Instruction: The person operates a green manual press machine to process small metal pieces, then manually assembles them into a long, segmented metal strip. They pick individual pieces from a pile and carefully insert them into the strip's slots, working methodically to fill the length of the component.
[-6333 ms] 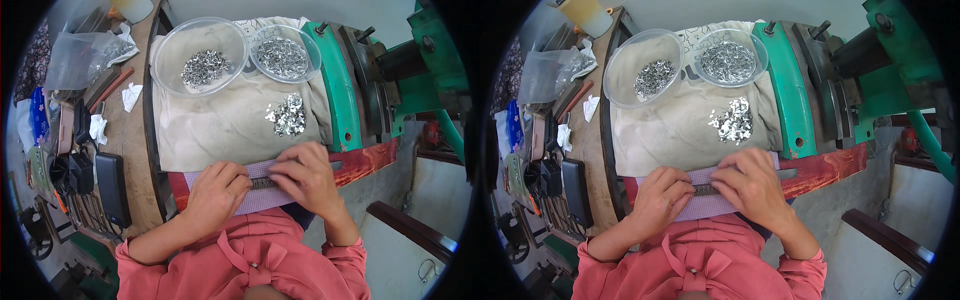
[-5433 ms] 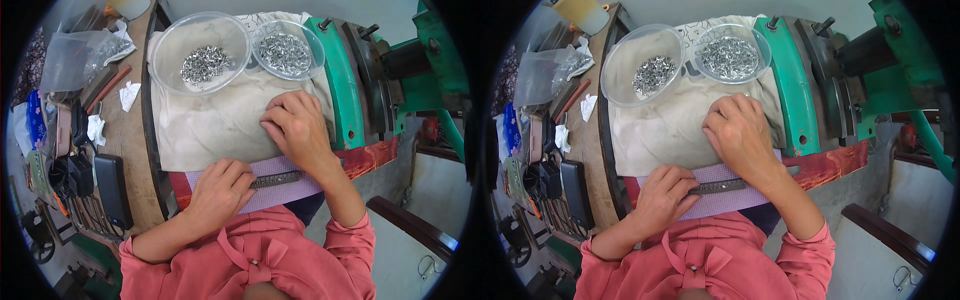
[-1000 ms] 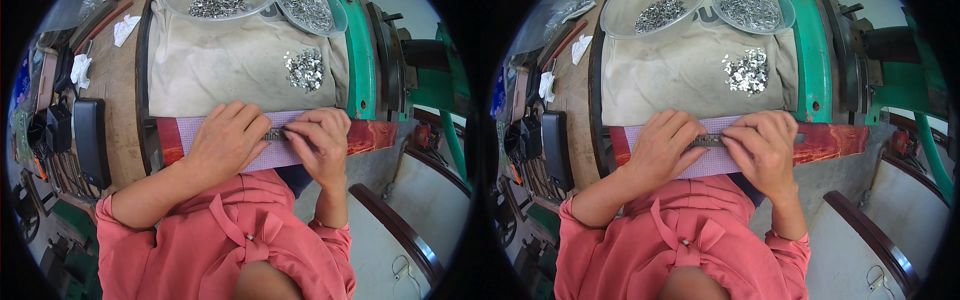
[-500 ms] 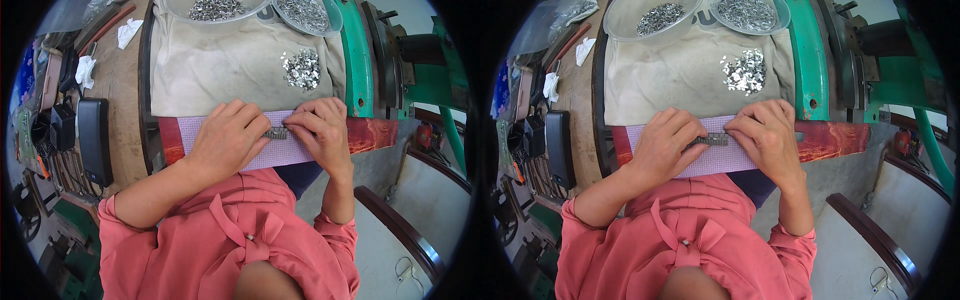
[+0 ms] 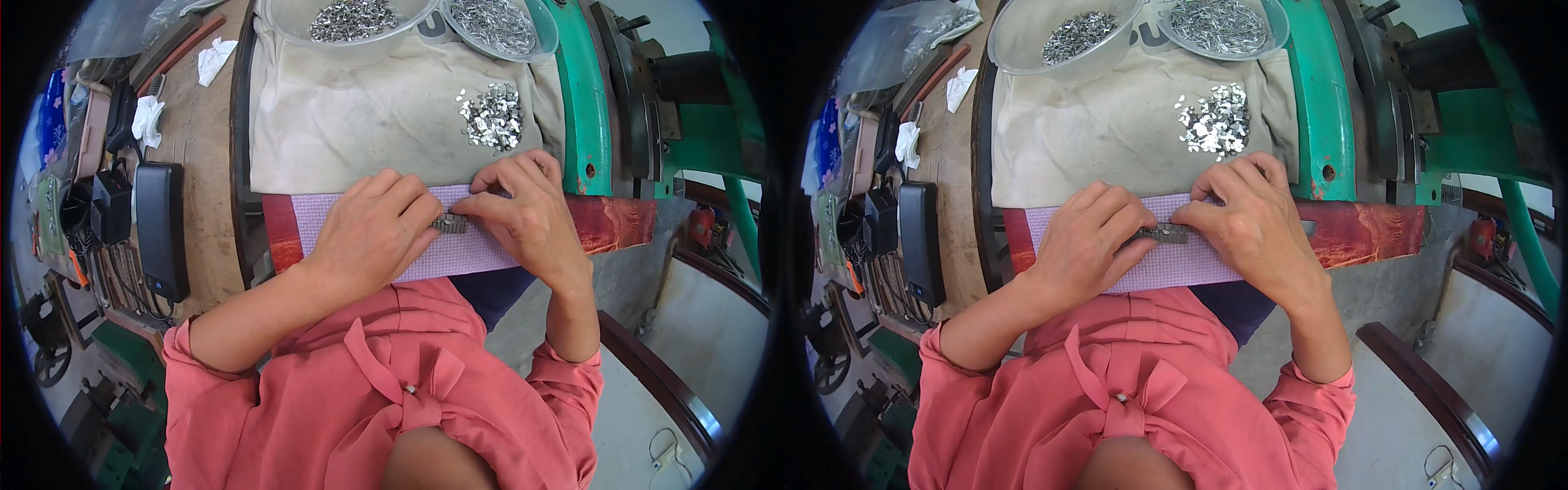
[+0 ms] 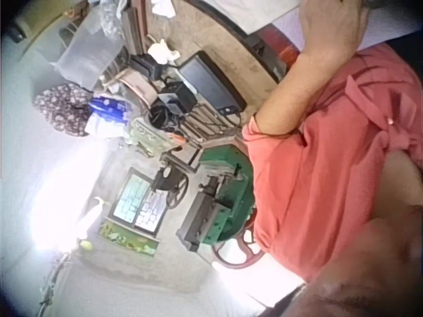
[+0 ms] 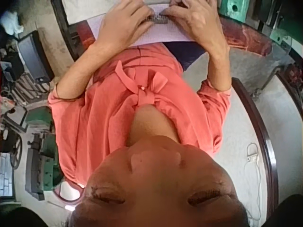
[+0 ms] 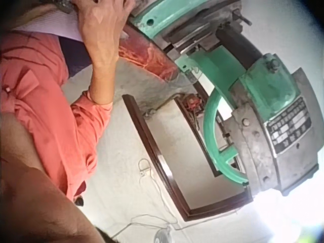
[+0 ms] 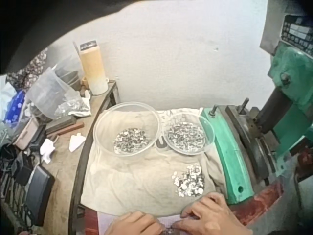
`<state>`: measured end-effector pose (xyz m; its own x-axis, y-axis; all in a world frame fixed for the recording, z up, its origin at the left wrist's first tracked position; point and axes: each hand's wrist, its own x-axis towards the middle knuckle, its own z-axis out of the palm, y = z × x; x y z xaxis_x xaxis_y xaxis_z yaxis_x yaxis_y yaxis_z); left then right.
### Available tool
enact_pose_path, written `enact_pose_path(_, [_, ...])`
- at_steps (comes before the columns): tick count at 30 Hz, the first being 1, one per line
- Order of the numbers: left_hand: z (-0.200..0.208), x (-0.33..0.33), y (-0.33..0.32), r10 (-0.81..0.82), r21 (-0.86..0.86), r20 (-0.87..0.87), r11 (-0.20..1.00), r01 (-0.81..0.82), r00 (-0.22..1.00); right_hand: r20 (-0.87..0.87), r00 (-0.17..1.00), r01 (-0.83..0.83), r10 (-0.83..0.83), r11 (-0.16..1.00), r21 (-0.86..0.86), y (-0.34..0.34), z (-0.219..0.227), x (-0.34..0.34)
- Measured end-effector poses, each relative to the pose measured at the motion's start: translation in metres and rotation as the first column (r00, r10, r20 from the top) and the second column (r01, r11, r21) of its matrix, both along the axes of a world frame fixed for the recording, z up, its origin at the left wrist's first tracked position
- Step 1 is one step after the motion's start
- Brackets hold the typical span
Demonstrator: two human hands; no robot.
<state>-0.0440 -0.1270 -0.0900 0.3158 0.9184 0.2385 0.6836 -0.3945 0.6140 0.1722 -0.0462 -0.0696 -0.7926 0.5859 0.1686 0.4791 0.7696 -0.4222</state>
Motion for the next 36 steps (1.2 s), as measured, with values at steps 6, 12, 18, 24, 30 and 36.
enact_pose_path(6, [-0.002, -0.001, 0.0, -0.014, -0.006, 0.009, 1.0, 0.014, 1.0, -0.022, 1.0, 0.006, -0.006, 1.0, 0.026, 0.0, -0.005, -0.002])
enact_pose_path(12, [-0.003, -0.001, 0.0, -0.014, 0.001, -0.002, 1.0, 0.014, 1.0, -0.042, 0.999, 0.004, -0.004, 1.0, 0.006, 0.001, -0.006, -0.003])
enact_pose_path(18, [-0.003, -0.002, -0.001, -0.018, -0.002, 0.004, 1.0, 0.018, 1.0, -0.037, 0.999, -0.038, 0.037, 0.999, -0.004, 0.002, -0.004, -0.003])
enact_pose_path(24, [-0.003, -0.003, 0.0, -0.026, 0.001, 0.016, 1.0, 0.026, 1.0, -0.018, 0.999, -0.032, 0.031, 0.999, -0.031, 0.001, -0.007, -0.008])
enact_pose_path(30, [-0.001, -0.001, 0.002, -0.043, 0.019, 0.011, 0.999, 0.043, 0.999, -0.116, 0.991, 0.081, -0.068, 0.99, 0.111, 0.007, -0.012, -0.025])
enact_pose_path(36, [-0.001, 0.001, 0.002, -0.057, 0.031, -0.019, 0.998, 0.057, 0.998, -0.125, 0.987, 0.121, -0.1, 0.977, 0.178, 0.02, -0.022, -0.037])
